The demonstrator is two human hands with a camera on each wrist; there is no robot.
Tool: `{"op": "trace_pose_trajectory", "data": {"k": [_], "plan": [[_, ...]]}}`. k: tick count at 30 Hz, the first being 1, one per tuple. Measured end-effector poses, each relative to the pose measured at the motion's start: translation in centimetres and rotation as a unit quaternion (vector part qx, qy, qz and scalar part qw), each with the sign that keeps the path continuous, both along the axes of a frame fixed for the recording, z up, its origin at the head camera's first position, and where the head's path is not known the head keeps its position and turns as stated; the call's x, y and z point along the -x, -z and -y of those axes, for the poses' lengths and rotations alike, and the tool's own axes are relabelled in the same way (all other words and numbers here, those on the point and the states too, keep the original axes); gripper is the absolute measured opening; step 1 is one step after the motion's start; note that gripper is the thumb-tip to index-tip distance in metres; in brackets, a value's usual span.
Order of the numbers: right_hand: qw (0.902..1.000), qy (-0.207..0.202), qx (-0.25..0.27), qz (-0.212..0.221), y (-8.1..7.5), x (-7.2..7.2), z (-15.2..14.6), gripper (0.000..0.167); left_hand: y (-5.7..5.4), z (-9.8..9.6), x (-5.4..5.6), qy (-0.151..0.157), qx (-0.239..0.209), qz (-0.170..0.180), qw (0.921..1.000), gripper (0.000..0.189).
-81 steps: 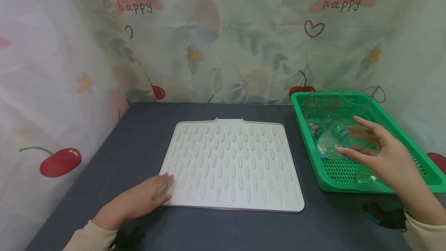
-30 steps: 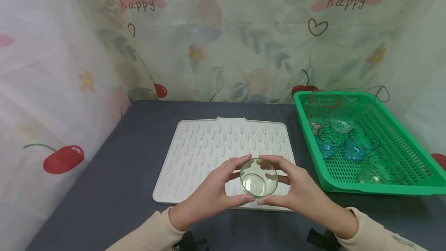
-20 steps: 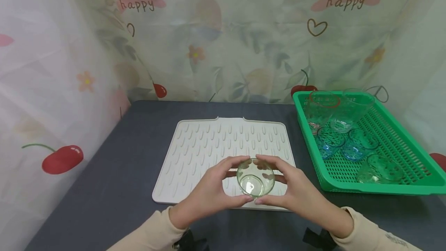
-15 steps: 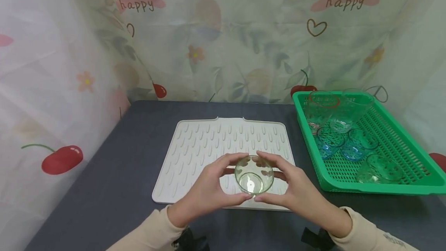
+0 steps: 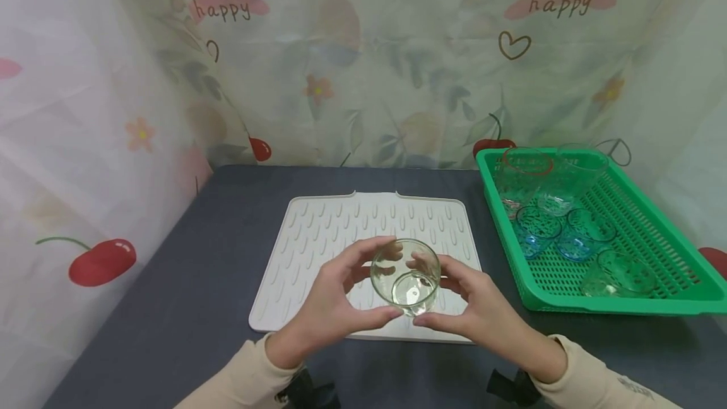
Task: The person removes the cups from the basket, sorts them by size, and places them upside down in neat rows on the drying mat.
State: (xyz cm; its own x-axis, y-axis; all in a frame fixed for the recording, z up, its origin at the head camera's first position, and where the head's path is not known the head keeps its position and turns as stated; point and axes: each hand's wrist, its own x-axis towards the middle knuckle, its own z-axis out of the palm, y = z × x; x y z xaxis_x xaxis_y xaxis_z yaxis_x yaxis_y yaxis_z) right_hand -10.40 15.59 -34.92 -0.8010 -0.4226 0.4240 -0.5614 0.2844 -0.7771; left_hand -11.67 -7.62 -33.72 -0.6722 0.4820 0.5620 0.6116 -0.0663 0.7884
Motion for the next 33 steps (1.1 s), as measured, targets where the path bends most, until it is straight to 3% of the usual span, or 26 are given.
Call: {"op": "trace_pose_trajectory", "data": {"k": [12, 18, 24, 27, 30, 33], "plan": [[0.9993, -0.021, 0.021, -0.023, -0.1, -0.1, -0.3, 0.066, -0.2, -0.1, 0.2, 0.048, -0.059, 0.03, 0.9966, 0.078], [0.9988, -0.017, 0.039, -0.026, -0.3, -0.3, -0.8, 0.07, 0.2, 0.4, 0.3, 0.056, -0.052, 0.048, 0.9959, 0.077], [0.997, -0.006, 0.068, -0.037, -0.9, -0.2, -1.5, 0.074, 0.5, 1.3, 0.4, 0.031, -0.002, 0.078, 0.9965, 0.084], [0.9965, 0.002, 0.072, -0.042, -1.2, -0.1, -1.6, 0.072, 0.5, 2.1, 0.4, 0.005, 0.038, 0.072, 0.9967, 0.087], [0.9965, 0.004, 0.073, -0.042, -1.5, 0.2, -1.7, 0.07, 0.5, 3.2, 0.5, -0.036, 0.088, 0.051, 0.9941, 0.085], [0.9971, 0.005, 0.066, -0.037, -1.8, 0.4, -1.7, 0.068, 0.7, 4.4, 0.7, -0.094, 0.158, 0.023, 0.9827, 0.079]]}}
